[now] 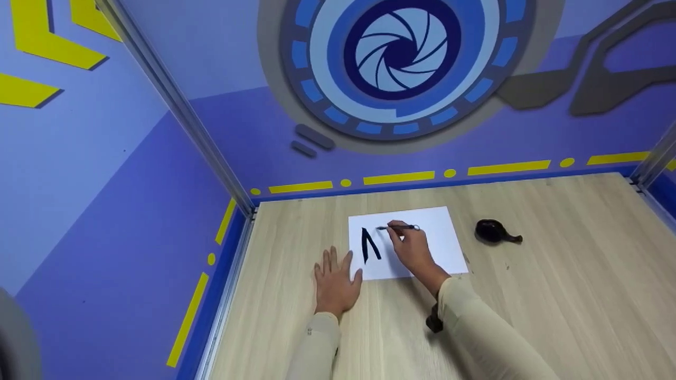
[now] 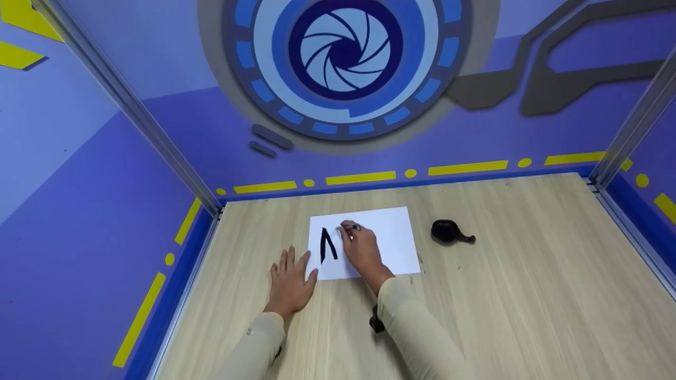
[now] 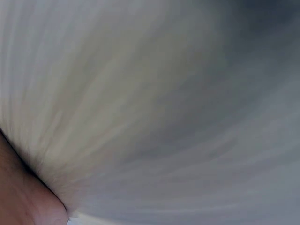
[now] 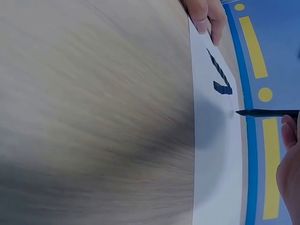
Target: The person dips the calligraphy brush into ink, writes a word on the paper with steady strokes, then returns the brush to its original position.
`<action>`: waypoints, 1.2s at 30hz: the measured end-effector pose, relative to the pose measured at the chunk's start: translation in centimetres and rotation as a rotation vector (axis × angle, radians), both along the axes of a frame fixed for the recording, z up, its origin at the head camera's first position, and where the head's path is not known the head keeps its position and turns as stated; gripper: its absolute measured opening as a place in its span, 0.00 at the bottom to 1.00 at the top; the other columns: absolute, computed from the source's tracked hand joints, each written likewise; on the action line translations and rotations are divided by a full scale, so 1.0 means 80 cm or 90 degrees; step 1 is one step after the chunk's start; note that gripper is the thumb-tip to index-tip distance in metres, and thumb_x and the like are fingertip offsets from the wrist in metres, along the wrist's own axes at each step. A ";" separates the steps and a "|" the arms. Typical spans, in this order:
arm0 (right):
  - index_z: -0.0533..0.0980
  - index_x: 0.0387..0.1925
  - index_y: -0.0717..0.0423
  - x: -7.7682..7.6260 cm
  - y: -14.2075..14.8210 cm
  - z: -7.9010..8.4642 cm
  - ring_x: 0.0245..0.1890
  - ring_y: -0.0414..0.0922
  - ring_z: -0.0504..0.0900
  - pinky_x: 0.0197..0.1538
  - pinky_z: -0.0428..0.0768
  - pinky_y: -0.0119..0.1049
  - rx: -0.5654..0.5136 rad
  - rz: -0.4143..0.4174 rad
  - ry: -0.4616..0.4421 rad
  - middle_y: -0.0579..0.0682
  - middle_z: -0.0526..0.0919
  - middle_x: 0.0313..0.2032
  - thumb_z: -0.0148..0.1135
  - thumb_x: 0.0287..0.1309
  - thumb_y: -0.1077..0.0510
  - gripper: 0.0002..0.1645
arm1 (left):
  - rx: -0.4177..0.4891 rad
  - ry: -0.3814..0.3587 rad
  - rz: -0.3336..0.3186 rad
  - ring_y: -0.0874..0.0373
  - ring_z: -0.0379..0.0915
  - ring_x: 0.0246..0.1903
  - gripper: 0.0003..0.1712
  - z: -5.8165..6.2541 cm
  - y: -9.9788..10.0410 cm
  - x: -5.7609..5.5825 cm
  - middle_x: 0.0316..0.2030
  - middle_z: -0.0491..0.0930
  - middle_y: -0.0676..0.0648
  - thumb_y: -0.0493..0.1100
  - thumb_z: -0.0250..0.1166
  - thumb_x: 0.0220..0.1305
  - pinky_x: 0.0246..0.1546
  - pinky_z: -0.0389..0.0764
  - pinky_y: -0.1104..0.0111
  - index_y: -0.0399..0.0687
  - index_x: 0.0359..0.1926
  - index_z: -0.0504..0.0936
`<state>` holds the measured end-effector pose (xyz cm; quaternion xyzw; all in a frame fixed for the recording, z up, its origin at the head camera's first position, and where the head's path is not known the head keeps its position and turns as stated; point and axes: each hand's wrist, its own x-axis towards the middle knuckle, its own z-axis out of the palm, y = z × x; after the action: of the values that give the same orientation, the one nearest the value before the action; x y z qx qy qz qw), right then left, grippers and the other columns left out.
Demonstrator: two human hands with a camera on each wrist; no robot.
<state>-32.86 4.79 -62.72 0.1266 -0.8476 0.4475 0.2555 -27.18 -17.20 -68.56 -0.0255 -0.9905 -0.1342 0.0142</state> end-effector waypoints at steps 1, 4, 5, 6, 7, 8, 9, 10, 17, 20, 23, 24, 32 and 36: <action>0.88 0.45 0.62 -0.001 0.000 0.000 0.39 0.51 0.94 0.46 0.90 0.49 -0.001 0.002 -0.003 0.57 0.94 0.40 0.70 0.68 0.64 0.07 | 0.000 0.001 0.001 0.37 0.40 0.87 0.38 0.000 0.000 0.000 0.87 0.46 0.37 0.70 0.44 0.81 0.83 0.48 0.33 0.66 0.84 0.61; 0.88 0.45 0.62 -0.003 -0.001 -0.002 0.39 0.51 0.94 0.45 0.90 0.49 0.004 0.000 -0.010 0.57 0.94 0.40 0.71 0.68 0.64 0.07 | 0.001 0.005 0.001 0.37 0.41 0.87 0.38 -0.001 0.000 0.000 0.87 0.47 0.37 0.70 0.45 0.81 0.82 0.48 0.33 0.66 0.83 0.62; 0.88 0.45 0.62 -0.003 -0.002 -0.003 0.39 0.51 0.94 0.45 0.90 0.49 0.006 0.000 -0.013 0.57 0.94 0.39 0.71 0.67 0.65 0.07 | 0.001 0.005 0.002 0.37 0.41 0.87 0.38 -0.001 0.000 0.000 0.87 0.47 0.37 0.70 0.45 0.81 0.82 0.48 0.33 0.66 0.83 0.62; 0.88 0.44 0.62 -0.004 -0.002 -0.003 0.39 0.50 0.94 0.44 0.90 0.48 0.007 -0.001 -0.016 0.56 0.94 0.39 0.71 0.67 0.65 0.07 | 0.000 0.005 0.002 0.37 0.40 0.87 0.38 -0.001 0.000 0.000 0.87 0.47 0.37 0.71 0.45 0.81 0.82 0.48 0.33 0.66 0.83 0.62; 0.88 0.44 0.62 -0.004 -0.002 -0.004 0.39 0.50 0.94 0.44 0.90 0.48 0.008 -0.001 -0.020 0.56 0.94 0.39 0.71 0.67 0.65 0.07 | 0.000 0.005 0.001 0.37 0.40 0.87 0.38 -0.001 0.001 0.000 0.87 0.47 0.37 0.71 0.45 0.81 0.83 0.48 0.33 0.66 0.83 0.62; 0.88 0.44 0.62 -0.003 -0.002 -0.005 0.38 0.50 0.94 0.43 0.89 0.47 0.009 -0.003 -0.023 0.56 0.94 0.39 0.71 0.67 0.65 0.07 | 0.002 0.005 0.001 0.37 0.40 0.87 0.38 -0.001 0.001 0.000 0.87 0.47 0.37 0.71 0.45 0.81 0.83 0.48 0.33 0.66 0.83 0.62; 0.88 0.44 0.62 -0.004 -0.001 -0.005 0.38 0.50 0.94 0.42 0.89 0.46 0.011 -0.005 -0.026 0.56 0.94 0.39 0.71 0.67 0.64 0.07 | 0.001 0.004 0.000 0.37 0.40 0.87 0.38 0.000 0.002 0.001 0.87 0.47 0.37 0.71 0.45 0.81 0.83 0.48 0.33 0.66 0.83 0.62; 0.88 0.44 0.62 -0.004 -0.001 -0.005 0.38 0.50 0.93 0.40 0.88 0.45 0.014 -0.005 -0.029 0.56 0.94 0.38 0.71 0.67 0.64 0.07 | -0.002 0.003 -0.001 0.38 0.40 0.87 0.38 0.000 0.002 0.001 0.87 0.47 0.37 0.71 0.44 0.81 0.83 0.49 0.33 0.66 0.84 0.62; 0.88 0.43 0.62 -0.005 0.000 -0.005 0.36 0.49 0.92 0.41 0.87 0.45 0.037 -0.003 -0.044 0.55 0.94 0.36 0.69 0.69 0.63 0.06 | -0.020 0.015 -0.002 0.36 0.43 0.86 0.38 0.002 0.002 0.001 0.86 0.49 0.36 0.70 0.45 0.81 0.82 0.51 0.32 0.65 0.83 0.62; 0.88 0.43 0.62 -0.003 -0.001 -0.003 0.38 0.50 0.92 0.45 0.89 0.48 0.033 0.004 -0.057 0.55 0.94 0.37 0.69 0.70 0.64 0.06 | -0.024 0.011 0.000 0.37 0.43 0.87 0.38 0.002 0.001 0.001 0.86 0.48 0.37 0.71 0.44 0.81 0.82 0.51 0.33 0.66 0.83 0.62; 0.87 0.43 0.63 -0.001 -0.002 -0.001 0.40 0.50 0.92 0.47 0.89 0.50 0.023 0.006 -0.069 0.56 0.94 0.39 0.68 0.70 0.65 0.05 | -0.023 0.010 0.002 0.37 0.43 0.87 0.38 -0.001 0.000 0.001 0.86 0.48 0.37 0.71 0.44 0.81 0.82 0.51 0.33 0.66 0.83 0.62; 0.87 0.43 0.63 0.000 -0.002 0.000 0.40 0.51 0.92 0.47 0.89 0.50 0.019 0.008 -0.073 0.57 0.93 0.39 0.68 0.70 0.65 0.05 | -0.022 0.009 0.002 0.37 0.42 0.87 0.38 -0.002 0.000 0.000 0.87 0.48 0.37 0.71 0.44 0.81 0.82 0.50 0.33 0.66 0.83 0.62; 0.84 0.42 0.64 0.003 0.000 0.007 0.37 0.49 0.88 0.43 0.86 0.46 -0.010 0.004 -0.107 0.58 0.91 0.37 0.67 0.72 0.61 0.07 | -0.026 0.013 0.009 0.39 0.41 0.87 0.38 -0.012 -0.002 -0.004 0.87 0.47 0.39 0.72 0.43 0.80 0.83 0.50 0.35 0.68 0.83 0.61; 0.84 0.40 0.64 0.005 0.002 0.011 0.35 0.49 0.86 0.41 0.84 0.45 -0.007 0.007 -0.110 0.58 0.90 0.35 0.67 0.73 0.60 0.09 | -0.028 0.019 0.005 0.38 0.42 0.87 0.38 -0.009 0.000 -0.003 0.87 0.48 0.38 0.72 0.43 0.80 0.82 0.51 0.34 0.68 0.83 0.62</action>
<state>-32.48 4.91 -61.80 0.0907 -0.8635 0.4625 0.1797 -27.40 -17.22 -69.29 -0.0235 -0.9931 -0.1117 0.0287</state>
